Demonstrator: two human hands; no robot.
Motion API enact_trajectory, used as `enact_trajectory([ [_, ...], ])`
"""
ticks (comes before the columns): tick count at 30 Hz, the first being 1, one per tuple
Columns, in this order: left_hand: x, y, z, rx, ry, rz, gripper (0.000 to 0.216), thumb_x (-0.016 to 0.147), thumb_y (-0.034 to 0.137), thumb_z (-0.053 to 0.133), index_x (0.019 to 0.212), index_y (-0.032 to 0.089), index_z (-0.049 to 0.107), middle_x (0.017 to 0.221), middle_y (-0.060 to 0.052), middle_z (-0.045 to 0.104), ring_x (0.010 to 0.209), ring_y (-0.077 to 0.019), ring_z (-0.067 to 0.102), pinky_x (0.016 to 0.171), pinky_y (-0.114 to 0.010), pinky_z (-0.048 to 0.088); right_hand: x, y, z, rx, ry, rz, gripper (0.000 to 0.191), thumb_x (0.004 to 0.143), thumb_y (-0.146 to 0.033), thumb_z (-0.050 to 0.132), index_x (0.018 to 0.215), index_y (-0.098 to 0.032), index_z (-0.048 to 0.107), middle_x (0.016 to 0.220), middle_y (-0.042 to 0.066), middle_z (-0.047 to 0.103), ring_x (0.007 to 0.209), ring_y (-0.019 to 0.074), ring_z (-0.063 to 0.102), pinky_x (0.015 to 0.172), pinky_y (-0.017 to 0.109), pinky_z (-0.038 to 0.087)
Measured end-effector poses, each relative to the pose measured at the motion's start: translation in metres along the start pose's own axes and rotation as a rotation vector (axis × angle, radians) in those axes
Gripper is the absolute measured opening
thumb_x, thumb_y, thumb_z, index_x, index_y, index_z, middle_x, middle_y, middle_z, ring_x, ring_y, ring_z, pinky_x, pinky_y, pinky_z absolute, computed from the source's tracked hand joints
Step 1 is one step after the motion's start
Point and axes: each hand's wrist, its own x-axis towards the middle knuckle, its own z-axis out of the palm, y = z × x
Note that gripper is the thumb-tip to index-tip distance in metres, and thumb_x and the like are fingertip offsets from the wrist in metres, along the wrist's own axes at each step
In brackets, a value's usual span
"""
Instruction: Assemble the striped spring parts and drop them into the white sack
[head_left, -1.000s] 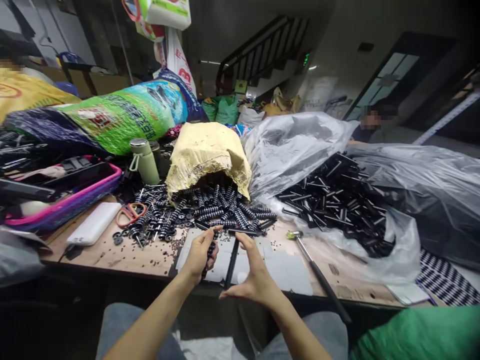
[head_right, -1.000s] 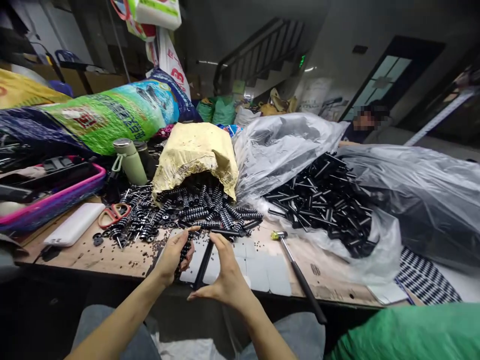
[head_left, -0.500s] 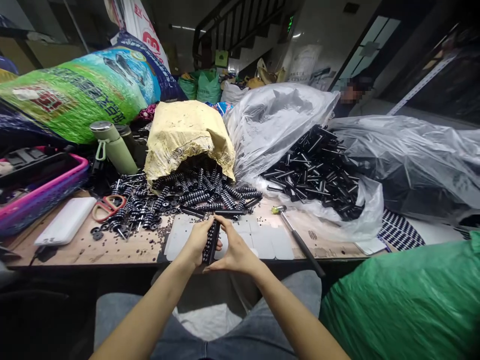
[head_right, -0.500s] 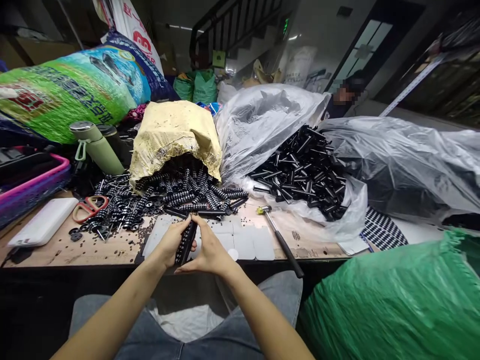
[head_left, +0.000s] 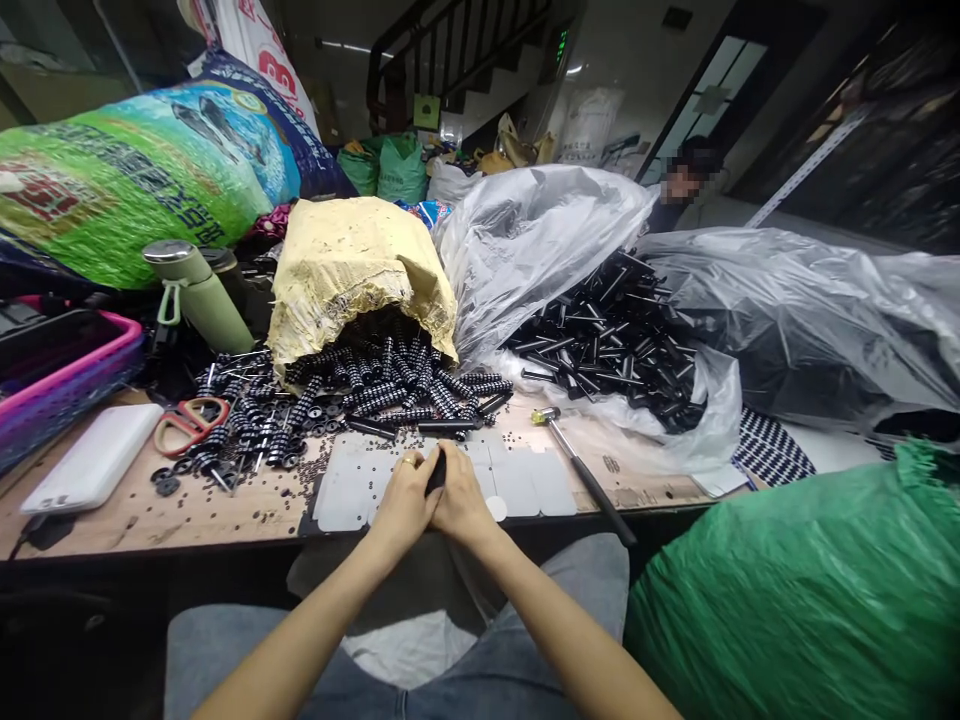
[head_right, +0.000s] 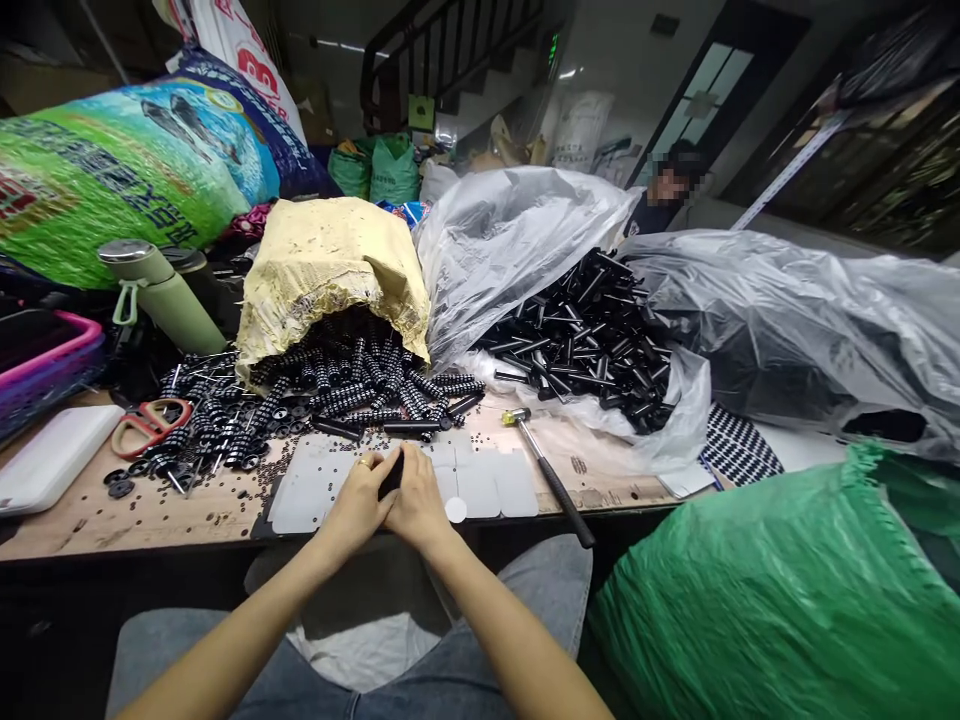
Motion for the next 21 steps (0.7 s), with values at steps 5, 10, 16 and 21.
enact_trajectory([
  [5,-0.005,-0.022,0.007,0.356,-0.074,0.251,0.041,0.080,0.006,0.036,0.119,0.013,0.046,0.095,-0.012,0.053,0.089,-0.0197,0.050,0.076,-0.034,0.044,-0.007,0.044,-0.059,-0.397,0.100,0.270,0.067,0.069,-0.037,0.057,0.124,-0.009,0.031,0.124,0.021,0.040,0.115,0.0305,0.036,0.090,0.044,0.035],
  [10,-0.004,-0.029,-0.001,0.489,-0.040,0.430,0.044,0.081,0.002,0.030,0.121,0.015,0.044,0.095,-0.011,0.055,0.085,-0.0180,0.050,0.072,-0.033,0.041,-0.027,0.096,-0.127,-0.821,0.179,0.642,0.030,0.084,-0.034,0.035,0.089,-0.010,0.052,0.092,0.023,0.055,0.093,0.0353,0.048,0.070,0.044,0.036],
  [16,-0.004,-0.023,-0.004,0.580,-0.006,0.460,0.042,0.081,0.002,0.033,0.118,0.016,0.047,0.095,-0.009,0.058,0.085,-0.0174,0.052,0.075,-0.035,0.037,-0.037,0.068,-0.115,-0.539,0.026,0.559,0.031,0.089,-0.038,0.022,0.078,-0.020,0.045,0.063,0.002,0.057,0.060,0.0174,0.056,0.055,0.026,0.035],
  [21,-0.003,-0.023,-0.004,0.652,-0.008,0.405,0.042,0.079,0.004,0.038,0.118,0.017,0.046,0.097,-0.008,0.058,0.084,-0.0182,0.052,0.076,-0.037,0.036,-0.046,0.006,-0.091,-0.176,-0.035,0.380,0.036,0.089,-0.045,0.018,0.075,-0.022,0.042,0.058,-0.002,0.054,0.053,0.0152,0.053,0.051,0.023,0.033],
])
